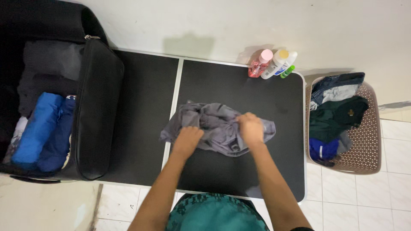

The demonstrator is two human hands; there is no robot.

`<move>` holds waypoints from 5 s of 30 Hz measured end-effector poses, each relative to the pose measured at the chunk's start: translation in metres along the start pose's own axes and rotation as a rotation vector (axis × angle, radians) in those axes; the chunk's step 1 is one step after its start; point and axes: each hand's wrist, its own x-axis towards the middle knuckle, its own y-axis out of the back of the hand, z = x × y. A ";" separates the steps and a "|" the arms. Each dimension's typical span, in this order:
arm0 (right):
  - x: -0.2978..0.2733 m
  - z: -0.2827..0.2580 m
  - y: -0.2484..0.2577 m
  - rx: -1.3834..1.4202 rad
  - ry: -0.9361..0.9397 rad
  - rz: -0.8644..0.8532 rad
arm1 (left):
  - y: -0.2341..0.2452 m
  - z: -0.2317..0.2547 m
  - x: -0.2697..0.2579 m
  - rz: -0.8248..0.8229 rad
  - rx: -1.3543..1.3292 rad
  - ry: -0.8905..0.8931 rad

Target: The person folds a blue shirt on a black table, rolling it into a compact bundle and placing it into an open suitcase. They then pick up a grey shirt from a laundry basket, unfold it, and lay it flat on the table.

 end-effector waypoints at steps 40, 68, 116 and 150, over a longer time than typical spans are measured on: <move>-0.017 0.000 0.006 0.015 -0.017 -0.127 | 0.067 -0.002 0.061 0.218 -0.110 -0.155; -0.044 -0.027 -0.008 -0.002 0.033 -0.339 | 0.007 0.003 0.040 -0.152 0.076 0.040; -0.139 0.070 0.052 -0.288 -0.889 -0.646 | 0.075 -0.018 -0.043 -0.775 -0.129 0.934; -0.087 0.135 0.051 -0.504 -0.602 0.363 | 0.043 -0.062 -0.012 0.244 -0.153 0.672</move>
